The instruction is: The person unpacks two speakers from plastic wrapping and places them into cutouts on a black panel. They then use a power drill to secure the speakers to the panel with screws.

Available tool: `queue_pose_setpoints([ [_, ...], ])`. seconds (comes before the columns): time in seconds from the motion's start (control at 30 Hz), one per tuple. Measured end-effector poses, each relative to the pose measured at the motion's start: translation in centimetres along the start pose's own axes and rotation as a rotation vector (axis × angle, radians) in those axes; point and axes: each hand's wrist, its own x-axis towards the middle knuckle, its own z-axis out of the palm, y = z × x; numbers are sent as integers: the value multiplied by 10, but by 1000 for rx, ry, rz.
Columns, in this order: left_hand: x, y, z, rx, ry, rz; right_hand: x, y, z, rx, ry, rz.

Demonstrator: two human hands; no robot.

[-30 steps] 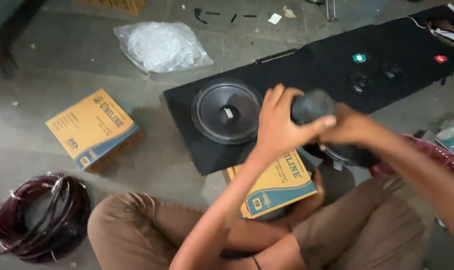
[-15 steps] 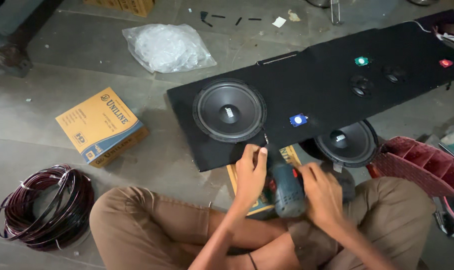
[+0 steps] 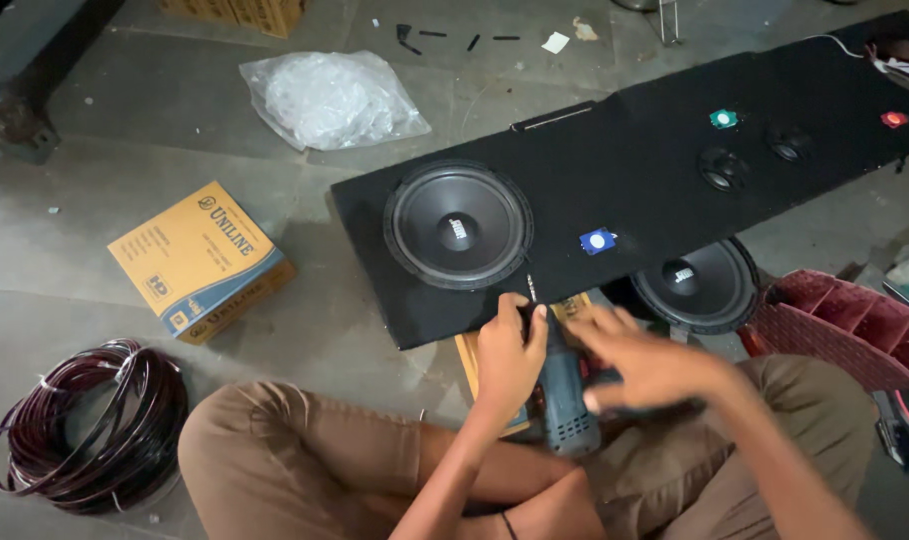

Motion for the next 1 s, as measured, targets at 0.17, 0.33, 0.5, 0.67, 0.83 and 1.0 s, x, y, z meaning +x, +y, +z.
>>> queue_pose_setpoints([
  [0.17,2,-2,-1,16,18,-6,83,21,-6,334,437,113],
  [0.33,5,0,-1,-16,-4,-30,113,44,1,250,519,25],
  [0.5,19,-5,-18,2,161,221,114,65,17,409,577,188],
  [0.67,92,-31,-79,331,478,180,116,76,19,553,637,124],
  [0.83,138,-51,-91,649,501,57,121,61,27,675,801,210],
  [1.0,137,-62,-87,636,555,40,122,50,26,525,845,193],
])
